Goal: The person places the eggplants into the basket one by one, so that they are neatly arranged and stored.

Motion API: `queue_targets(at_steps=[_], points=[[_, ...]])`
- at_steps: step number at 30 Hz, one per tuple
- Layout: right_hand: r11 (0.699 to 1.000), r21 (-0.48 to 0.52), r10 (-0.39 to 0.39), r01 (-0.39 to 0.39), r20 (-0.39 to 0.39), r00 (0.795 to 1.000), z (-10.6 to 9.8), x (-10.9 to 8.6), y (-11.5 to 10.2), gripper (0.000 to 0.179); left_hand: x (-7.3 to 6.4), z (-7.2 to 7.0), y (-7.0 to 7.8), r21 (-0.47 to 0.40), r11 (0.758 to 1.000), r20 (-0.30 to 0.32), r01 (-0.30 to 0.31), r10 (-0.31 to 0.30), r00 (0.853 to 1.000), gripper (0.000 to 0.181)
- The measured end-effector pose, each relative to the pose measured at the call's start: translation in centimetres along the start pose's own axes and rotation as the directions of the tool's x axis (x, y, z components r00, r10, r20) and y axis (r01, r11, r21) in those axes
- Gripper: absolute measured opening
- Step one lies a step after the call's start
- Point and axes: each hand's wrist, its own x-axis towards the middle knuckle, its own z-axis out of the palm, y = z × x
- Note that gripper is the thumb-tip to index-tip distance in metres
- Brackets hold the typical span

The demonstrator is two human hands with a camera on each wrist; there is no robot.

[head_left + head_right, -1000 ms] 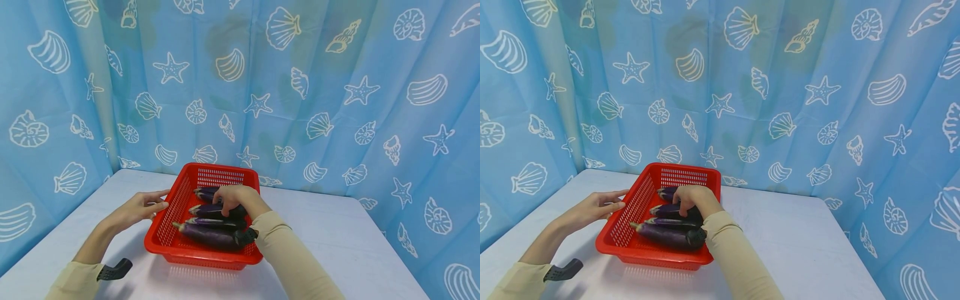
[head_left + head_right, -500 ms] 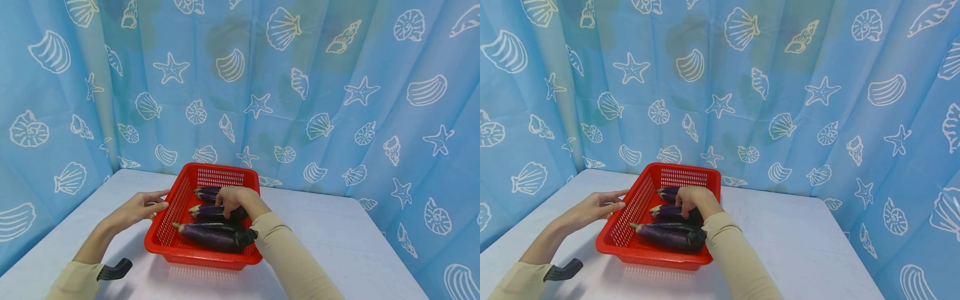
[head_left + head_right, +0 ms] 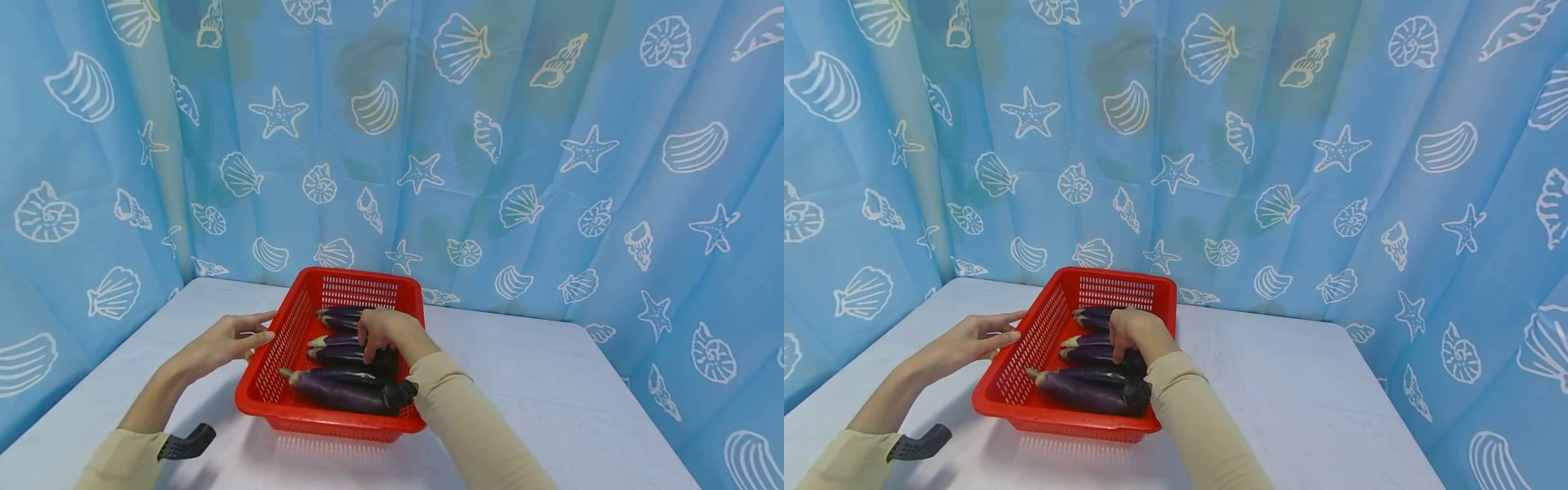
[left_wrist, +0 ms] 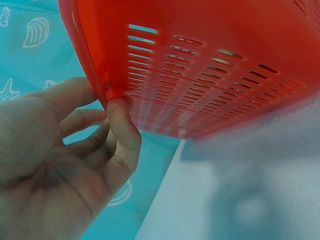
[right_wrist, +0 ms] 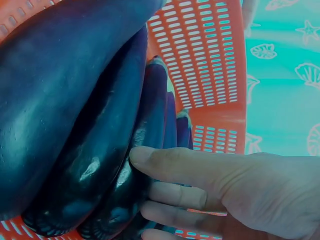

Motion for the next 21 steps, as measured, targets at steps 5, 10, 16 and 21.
queue_targets(at_steps=[5,10,16,21], points=[[0.999,0.038,0.004,-0.004,-0.007,1.0,0.1,-0.1,0.3,0.022,0.3,-0.1,-0.1,-0.007,1.0,0.012,-0.004,0.005,1.0,0.07],[0.999,0.044,0.016,-0.016,-0.002,1.0,0.5,-0.1,0.6,0.025,0.3,0.0,-0.4,-0.024,1.0,0.032,-0.008,0.009,0.999,0.069],[0.997,-0.009,-0.072,0.071,-0.078,0.994,0.5,-1.4,1.5,0.039,0.2,0.2,-1.0,-0.01,1.0,0.043,-0.022,0.023,0.999,0.069],[0.988,-0.005,-0.151,0.154,-0.21,0.966,-1.4,-4.0,2.8,0.046,0.0,-0.3,-0.9,0.054,0.996,0.045,-0.077,0.075,0.996,0.066]])
